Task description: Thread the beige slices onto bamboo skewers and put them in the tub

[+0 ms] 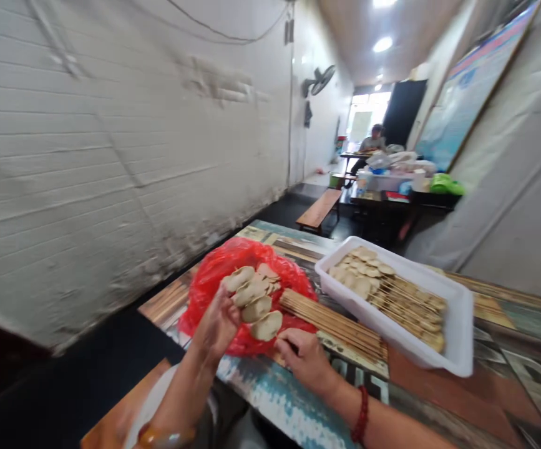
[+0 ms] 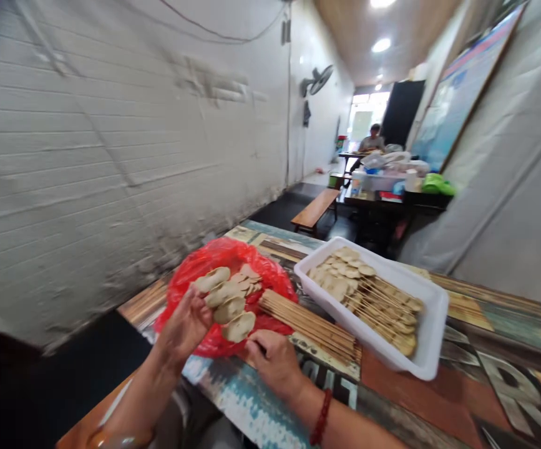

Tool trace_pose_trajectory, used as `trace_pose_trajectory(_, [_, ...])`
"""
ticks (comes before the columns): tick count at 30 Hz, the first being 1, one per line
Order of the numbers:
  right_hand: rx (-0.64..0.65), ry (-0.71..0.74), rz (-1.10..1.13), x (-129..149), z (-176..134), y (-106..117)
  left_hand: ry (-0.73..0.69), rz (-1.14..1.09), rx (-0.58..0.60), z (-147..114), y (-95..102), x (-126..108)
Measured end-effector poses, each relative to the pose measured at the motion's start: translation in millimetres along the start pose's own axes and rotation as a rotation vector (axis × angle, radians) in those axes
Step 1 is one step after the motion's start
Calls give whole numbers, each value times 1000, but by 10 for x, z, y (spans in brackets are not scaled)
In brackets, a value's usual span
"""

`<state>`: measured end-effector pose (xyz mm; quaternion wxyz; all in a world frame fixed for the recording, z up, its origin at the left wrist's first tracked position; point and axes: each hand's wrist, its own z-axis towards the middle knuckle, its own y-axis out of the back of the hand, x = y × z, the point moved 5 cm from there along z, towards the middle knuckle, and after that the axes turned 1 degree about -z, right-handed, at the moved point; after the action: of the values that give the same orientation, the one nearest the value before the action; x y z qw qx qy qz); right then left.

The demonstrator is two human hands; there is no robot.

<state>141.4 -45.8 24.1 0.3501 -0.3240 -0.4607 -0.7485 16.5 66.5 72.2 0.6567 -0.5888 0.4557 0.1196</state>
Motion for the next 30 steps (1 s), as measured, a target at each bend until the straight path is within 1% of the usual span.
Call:
trace_pose_trajectory(2, [-60, 19, -30, -32, 54, 33, 15, 93, 106, 6, -23, 42])
trace_pose_trajectory(4, [-119, 20, -35, -79, 85, 70, -1, 172, 127, -11, 4, 77])
trace_pose_trajectory(9, [-241, 19, -49, -137, 125, 178, -74, 318, -34, -80, 268, 139])
trace_pose_trajectory(11, [-276, 37, -75, -103, 148, 230, -83, 401, -37, -113, 346, 190])
trace_pose_trajectory(13, [-297, 65, -114, -34, 181, 293, -100, 516, -33, -145, 382, 256])
trace_pose_trajectory(16, [-299, 111, -199, 110, 244, 446, -74, 685, 24, -173, 349, 399])
trace_pose_trajectory(19, [-280, 138, -305, 225, 280, 722, -66, 754, 70, -174, 299, 508])
trace_pose_trajectory(22, [-317, 104, -421, 205, 220, 1147, -73, 745, 86, -155, 314, 558])
trace_pose_trajectory(25, [-426, 17, -553, 47, 64, 1645, -38, 715, 101, -117, 401, 598])
trace_pose_trajectory(26, [-444, -15, -594, -24, 10, 1794, -22, 708, 108, -102, 434, 612])
trace_pose_trajectory(28, [-440, -64, -668, -170, -77, 2037, 0, 708, 128, -76, 488, 638])
trace_pose_trajectory(30, [-412, -105, -736, -305, -131, 2205, -2, 716, 145, -60, 515, 649])
